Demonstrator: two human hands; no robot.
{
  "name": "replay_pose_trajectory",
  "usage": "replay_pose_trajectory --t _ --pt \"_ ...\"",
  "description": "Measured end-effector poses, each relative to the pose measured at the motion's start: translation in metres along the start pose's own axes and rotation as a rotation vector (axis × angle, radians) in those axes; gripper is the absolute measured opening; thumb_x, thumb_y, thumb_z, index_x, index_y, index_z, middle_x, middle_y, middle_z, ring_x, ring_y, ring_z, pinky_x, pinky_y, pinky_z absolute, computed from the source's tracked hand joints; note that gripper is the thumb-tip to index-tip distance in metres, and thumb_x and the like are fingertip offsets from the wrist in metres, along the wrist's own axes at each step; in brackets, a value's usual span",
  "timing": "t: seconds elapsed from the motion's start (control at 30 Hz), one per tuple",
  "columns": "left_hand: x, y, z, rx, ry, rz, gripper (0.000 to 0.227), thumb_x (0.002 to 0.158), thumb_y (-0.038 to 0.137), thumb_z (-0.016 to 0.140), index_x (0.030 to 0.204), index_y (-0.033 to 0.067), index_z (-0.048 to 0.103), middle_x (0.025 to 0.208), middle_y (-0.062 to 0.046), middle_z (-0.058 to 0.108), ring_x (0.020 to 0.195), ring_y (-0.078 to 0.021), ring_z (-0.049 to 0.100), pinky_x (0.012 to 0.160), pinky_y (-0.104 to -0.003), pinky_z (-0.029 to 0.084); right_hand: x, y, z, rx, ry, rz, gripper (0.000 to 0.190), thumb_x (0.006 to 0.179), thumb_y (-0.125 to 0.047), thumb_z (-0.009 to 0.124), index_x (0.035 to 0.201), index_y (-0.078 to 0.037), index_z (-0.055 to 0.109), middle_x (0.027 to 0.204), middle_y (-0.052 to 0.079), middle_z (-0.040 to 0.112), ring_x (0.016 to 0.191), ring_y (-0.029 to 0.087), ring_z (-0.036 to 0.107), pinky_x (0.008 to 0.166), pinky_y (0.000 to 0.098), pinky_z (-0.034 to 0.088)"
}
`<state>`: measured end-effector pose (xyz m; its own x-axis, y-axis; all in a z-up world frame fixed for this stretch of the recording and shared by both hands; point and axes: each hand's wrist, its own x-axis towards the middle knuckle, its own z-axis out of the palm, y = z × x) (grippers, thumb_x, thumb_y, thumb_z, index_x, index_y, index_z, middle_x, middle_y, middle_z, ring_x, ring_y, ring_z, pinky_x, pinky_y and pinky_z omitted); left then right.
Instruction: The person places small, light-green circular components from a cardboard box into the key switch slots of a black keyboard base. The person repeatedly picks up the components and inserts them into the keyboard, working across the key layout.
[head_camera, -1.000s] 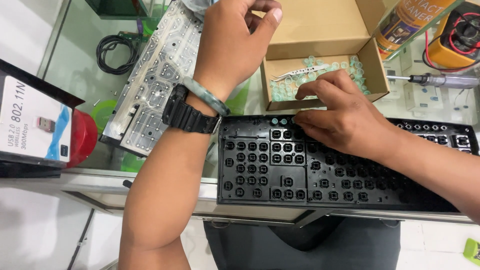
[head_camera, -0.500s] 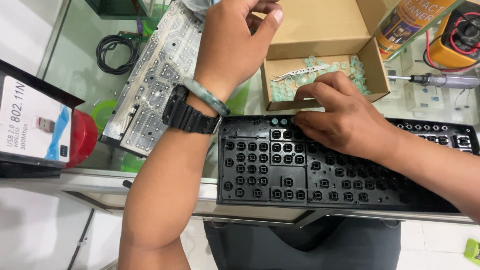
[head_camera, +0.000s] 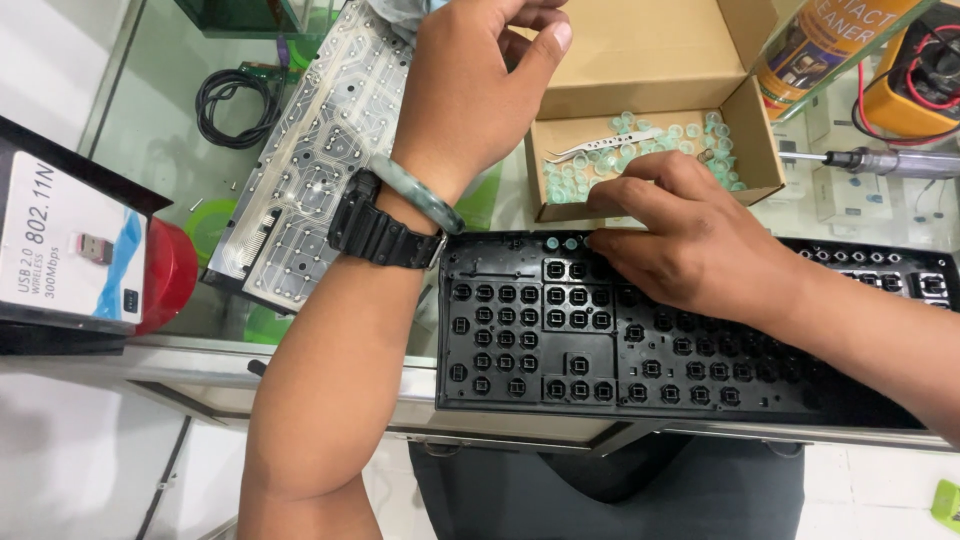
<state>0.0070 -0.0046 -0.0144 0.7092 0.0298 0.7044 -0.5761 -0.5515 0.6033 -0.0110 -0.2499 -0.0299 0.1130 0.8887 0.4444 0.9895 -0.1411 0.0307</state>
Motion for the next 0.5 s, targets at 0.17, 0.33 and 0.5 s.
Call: replay_pose_trajectory --t 0.17,0.33,0.5 --pt "0.0000 0.0008 -0.0006 0.012 0.003 0.003 0.016 0.094 0.015 0.062 0.104 0.0094 0.073 0.094 -0.001 0.078 0.086 -0.0134 0.077 0.075 -0.026 0.064 -0.0026 0.0023 -0.0011 0.026 -0.038 0.003 0.009 0.100 -0.006 0.064 0.099 -0.005 0.073 0.125 0.010 0.062 0.110 0.037 0.053 0.089 0.0484 0.049" --pt "0.0004 0.0008 0.0005 0.011 0.001 -0.018 0.018 0.094 0.015 0.062 0.105 0.0095 0.074 0.095 -0.001 0.079 0.088 -0.0129 0.077 0.076 -0.025 0.064 -0.0076 0.0058 0.0007 0.013 -0.066 -0.012 0.012 0.095 -0.004 0.064 0.103 -0.005 0.074 0.129 0.012 0.061 0.113 0.039 0.053 0.088 0.0520 0.050" --pt "-0.0001 0.0012 0.0013 -0.003 -0.011 -0.024 0.020 0.094 0.013 0.062 0.110 0.0084 0.073 0.101 -0.003 0.079 0.092 -0.0129 0.077 0.076 -0.024 0.064 -0.0061 0.0016 0.0015 -0.062 -0.091 -0.025 0.011 0.096 -0.002 0.064 0.103 -0.007 0.071 0.127 0.010 0.060 0.113 0.037 0.053 0.088 0.0497 0.050"
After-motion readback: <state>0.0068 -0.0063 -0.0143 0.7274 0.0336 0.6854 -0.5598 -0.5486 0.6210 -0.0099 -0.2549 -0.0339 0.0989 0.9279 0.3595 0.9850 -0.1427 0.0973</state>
